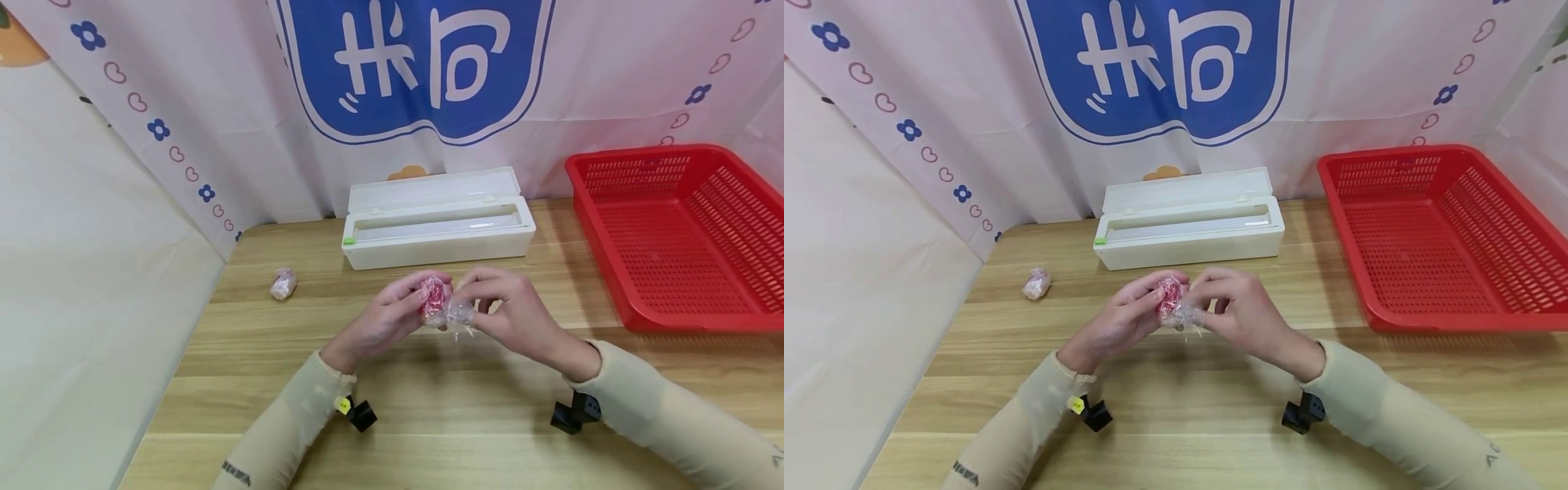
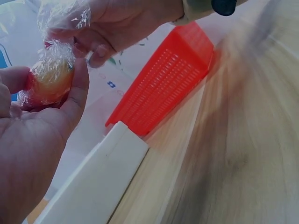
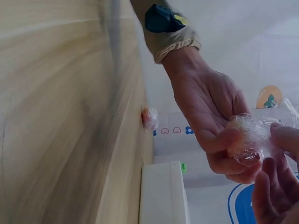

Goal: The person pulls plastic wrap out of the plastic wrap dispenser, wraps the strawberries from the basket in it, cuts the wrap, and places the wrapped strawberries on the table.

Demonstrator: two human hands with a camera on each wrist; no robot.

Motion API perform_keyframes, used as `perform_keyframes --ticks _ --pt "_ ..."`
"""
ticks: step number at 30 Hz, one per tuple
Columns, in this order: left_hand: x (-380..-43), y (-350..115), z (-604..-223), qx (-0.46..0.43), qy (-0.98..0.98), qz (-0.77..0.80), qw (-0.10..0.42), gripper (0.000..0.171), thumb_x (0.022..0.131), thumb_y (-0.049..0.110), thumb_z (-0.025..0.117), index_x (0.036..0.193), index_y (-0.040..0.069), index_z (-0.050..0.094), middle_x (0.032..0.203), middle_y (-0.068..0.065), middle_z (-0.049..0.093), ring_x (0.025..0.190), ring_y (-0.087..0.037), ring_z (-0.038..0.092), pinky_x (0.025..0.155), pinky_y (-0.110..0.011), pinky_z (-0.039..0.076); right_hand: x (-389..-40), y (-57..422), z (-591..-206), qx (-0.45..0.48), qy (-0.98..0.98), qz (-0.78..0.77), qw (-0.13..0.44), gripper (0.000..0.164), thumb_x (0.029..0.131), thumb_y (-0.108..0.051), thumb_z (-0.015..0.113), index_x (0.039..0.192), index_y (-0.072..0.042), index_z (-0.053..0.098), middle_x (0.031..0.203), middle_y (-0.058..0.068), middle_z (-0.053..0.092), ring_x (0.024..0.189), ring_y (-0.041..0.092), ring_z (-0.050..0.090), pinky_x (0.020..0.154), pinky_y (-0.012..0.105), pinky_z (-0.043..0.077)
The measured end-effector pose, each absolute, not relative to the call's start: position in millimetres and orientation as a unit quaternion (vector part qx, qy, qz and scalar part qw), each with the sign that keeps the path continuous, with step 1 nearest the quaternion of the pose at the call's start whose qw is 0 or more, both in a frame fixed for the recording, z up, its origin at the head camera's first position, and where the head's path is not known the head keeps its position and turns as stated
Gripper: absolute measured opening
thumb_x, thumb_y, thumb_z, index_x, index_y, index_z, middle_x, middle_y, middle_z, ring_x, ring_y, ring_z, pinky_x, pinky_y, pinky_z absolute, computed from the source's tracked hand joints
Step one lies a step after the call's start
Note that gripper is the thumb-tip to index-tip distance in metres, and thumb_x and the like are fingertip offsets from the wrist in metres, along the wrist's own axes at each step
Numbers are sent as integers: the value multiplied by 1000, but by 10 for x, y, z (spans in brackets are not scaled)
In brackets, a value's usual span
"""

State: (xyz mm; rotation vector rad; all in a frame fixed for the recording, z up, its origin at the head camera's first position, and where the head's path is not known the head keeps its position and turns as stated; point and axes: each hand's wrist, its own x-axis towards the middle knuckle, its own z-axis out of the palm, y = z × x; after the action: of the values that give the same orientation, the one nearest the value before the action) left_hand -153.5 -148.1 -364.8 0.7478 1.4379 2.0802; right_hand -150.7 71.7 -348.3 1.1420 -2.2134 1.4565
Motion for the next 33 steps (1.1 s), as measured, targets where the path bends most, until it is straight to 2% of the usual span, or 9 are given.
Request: perform_keyframes --ticks 3,9,13,17,20,24,26,31,33 --pt "-1537 -1480 -3655 266 530 765 250 44 102 11 34 142 -7 28 123 -9 50 105 -19 57 86 -29 54 -1536 722 -3470 368 -770 512 101 13 81 -4 72 88 -14 76 90 0 73 73 7 60 57 22 53" --pt "-1538 -1479 -3689 261 517 776 250 29 101 9 36 129 5 42 117 -9 53 100 -18 58 84 -31 55 -1575 698 -3477 344 -778 519 86 10 83 -13 72 93 -16 74 88 -2 73 70 9 60 61 25 53" --pt "-1545 -1466 -3700 251 513 783 248 29 101 10 38 128 5 46 121 -9 53 106 -19 57 88 -33 54 -1585 672 -3495 323 -770 545 75 9 82 -12 73 91 -15 72 85 -2 72 69 11 61 61 26 55" --pt "-1540 -1452 -3708 227 535 780 233 36 102 12 38 136 2 45 128 -9 50 113 -21 55 92 -34 54 -1583 643 -3504 310 -771 552 70 11 82 -8 73 91 -12 72 85 1 72 70 11 64 63 26 57" --pt "-1529 -1432 -3703 207 558 776 210 44 102 11 38 145 2 35 131 -9 48 115 -21 54 94 -34 53 -1582 629 -3499 291 -779 551 67 12 81 -7 74 92 -12 72 85 1 72 70 11 65 64 26 58" --pt "-1521 -1413 -3693 195 576 772 184 49 101 13 42 146 -2 29 130 -10 47 114 -20 54 93 -32 53 -1590 626 -3494 270 -787 551 60 13 80 -6 74 91 -11 72 84 3 72 70 12 66 64 26 58" --pt "-1517 -1420 -3695 207 586 764 174 53 97 8 49 145 -4 29 134 -12 45 116 -22 53 93 -32 53 -1598 632 -3496 263 -791 550 57 14 79 -6 75 92 -10 72 85 4 72 70 12 66 64 26 58" --pt "-1515 -1403 -3692 253 627 720 156 77 79 -7 68 146 2 32 145 -16 39 121 -29 54 94 -34 52 -1627 639 -3511 247 -794 553 51 16 78 -3 75 93 -8 72 83 7 72 69 14 65 64 25 57" --pt "-1518 -1375 -3691 254 647 705 143 76 77 -7 71 144 5 37 141 -16 42 117 -29 57 92 -35 54 -1634 633 -3514 246 -791 558 44 16 78 -2 74 93 -7 71 82 8 72 69 14 65 63 26 57"
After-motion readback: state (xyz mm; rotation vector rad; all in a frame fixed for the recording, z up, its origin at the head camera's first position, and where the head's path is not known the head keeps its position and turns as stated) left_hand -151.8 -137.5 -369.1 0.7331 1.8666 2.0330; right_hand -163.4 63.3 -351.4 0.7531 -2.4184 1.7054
